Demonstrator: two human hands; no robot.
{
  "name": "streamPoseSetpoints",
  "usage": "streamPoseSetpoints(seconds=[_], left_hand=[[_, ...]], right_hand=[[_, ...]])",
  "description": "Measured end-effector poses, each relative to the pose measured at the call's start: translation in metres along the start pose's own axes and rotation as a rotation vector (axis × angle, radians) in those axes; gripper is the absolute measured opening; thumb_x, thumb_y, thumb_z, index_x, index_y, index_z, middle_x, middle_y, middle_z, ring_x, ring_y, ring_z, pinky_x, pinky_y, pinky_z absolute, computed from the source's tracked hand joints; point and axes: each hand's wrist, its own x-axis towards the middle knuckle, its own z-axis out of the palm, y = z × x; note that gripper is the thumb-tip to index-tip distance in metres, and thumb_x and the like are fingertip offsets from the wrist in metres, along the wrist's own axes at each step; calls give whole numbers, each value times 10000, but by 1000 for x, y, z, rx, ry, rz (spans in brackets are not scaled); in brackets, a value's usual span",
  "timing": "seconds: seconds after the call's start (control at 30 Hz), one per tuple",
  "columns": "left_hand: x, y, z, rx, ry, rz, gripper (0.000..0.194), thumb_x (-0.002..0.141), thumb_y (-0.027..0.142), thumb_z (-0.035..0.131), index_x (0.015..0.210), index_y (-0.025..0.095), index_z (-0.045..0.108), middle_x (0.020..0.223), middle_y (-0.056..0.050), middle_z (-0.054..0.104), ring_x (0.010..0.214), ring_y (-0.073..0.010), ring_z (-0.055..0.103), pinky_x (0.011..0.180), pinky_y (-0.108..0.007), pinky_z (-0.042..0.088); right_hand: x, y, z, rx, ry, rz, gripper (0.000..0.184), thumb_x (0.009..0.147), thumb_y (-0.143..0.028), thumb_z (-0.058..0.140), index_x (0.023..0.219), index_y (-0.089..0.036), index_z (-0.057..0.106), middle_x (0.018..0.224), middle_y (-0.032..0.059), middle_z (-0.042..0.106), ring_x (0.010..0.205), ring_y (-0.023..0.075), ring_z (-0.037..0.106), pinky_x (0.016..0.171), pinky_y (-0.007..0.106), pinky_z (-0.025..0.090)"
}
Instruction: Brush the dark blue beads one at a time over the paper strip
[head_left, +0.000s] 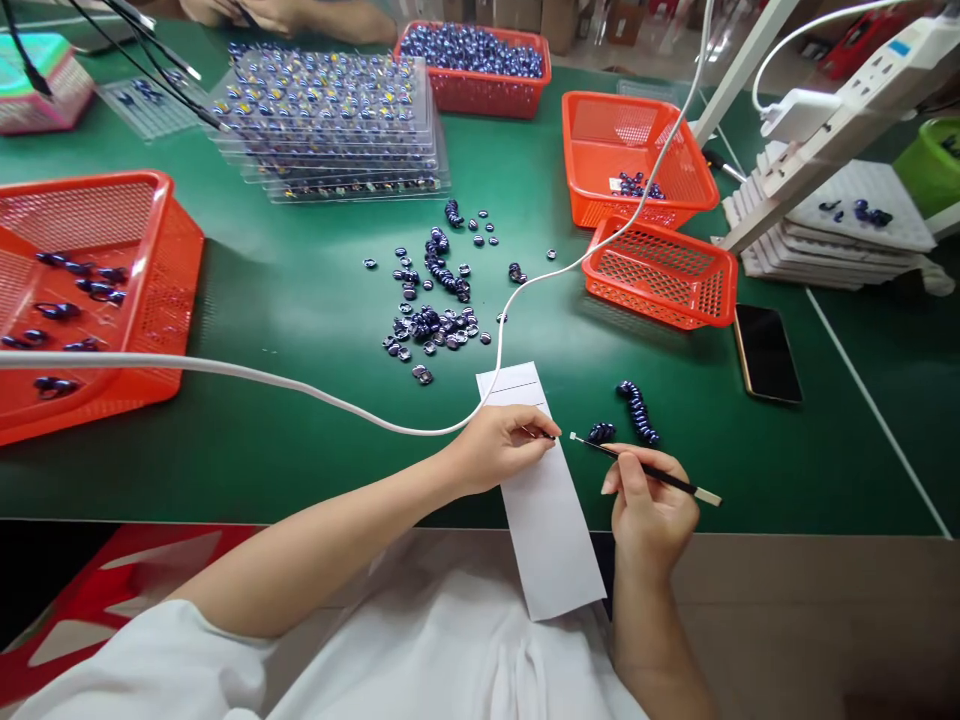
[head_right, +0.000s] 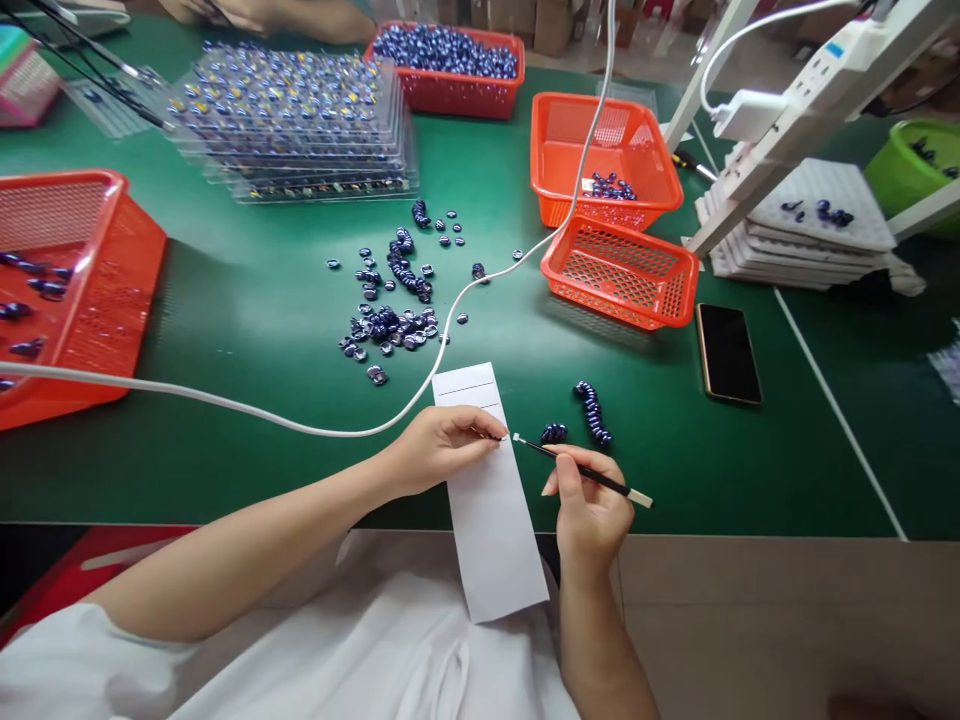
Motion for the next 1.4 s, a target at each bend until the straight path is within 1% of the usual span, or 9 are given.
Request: streamPoseSetpoints(seconds=[0.13,0.27,0.5,0.63,0.87,1.03,1.13,1.27,1.4], left_hand=[[-2,0,-5,59,-60,64,178,848,149,621,1007,133,698,965,-74,731,848,-143,689,810,-276,583],[-3,-2,-7,41,-112,100,252,837,84,590,1078,143,631,1043,-85,724,922,-146,704,851,-296,598],[-5,-12,-2,108,-155,170,338,824,68,597,1149,157,581,1080,-101,743,980,-169,721,882,-337,604],[-6,-14,-1,46,-163,194,328,829,89,621,1148,152,580,1094,-118,737,964,-176,730,872,-338,605],[-4,-6,-2,-103,-157,86,185,870,143,641,1053,132,669,1011,-104,764,916,-180,746,853,-325,609],[-3,-3,-1,-128,-103,19,171,876,177,665,1029,138,730,967,-82,794,923,-189,756,870,-312,611],[-4,-7,-1,-67,-82,81,197,887,192,654,1058,145,739,986,-79,797,928,-186,757,863,-299,610],[-4,-13,-1,152,-72,213,288,844,141,661,1124,153,726,984,-66,794,870,-163,746,777,-249,594],[-5,-13,-2,280,-53,269,233,852,142,657,1073,153,730,928,-52,786,808,-143,722,740,-227,571]], right_hand=[[-2,0,-1,15,-32,6,159,818,-301,774,812,-180,671,821,47,762,455,99,583,464,268,492],[0,-3,-4,64,-99,35,159,821,-300,770,829,-195,651,836,32,761,550,142,683,542,299,560],[0,-9,-1,166,-323,94,177,844,-368,743,866,-233,630,858,20,748,668,187,733,666,388,625],[-4,-9,4,174,-427,170,150,860,-358,731,888,-243,640,898,30,757,728,205,746,758,434,627],[-4,-12,8,232,-400,188,156,851,-369,744,870,-242,654,855,10,755,666,182,735,731,409,634],[-6,-13,10,284,-370,168,137,858,-356,744,882,-248,665,863,3,756,659,165,729,710,375,630],[-7,-10,11,284,-356,154,127,869,-350,736,892,-244,670,876,9,760,671,165,731,672,345,624],[-8,-8,12,325,-383,152,86,880,-320,731,907,-248,691,899,6,764,676,156,737,669,322,622],[-7,-8,11,328,-373,134,62,885,-298,727,908,-246,701,888,0,765,668,155,742,689,329,627]])
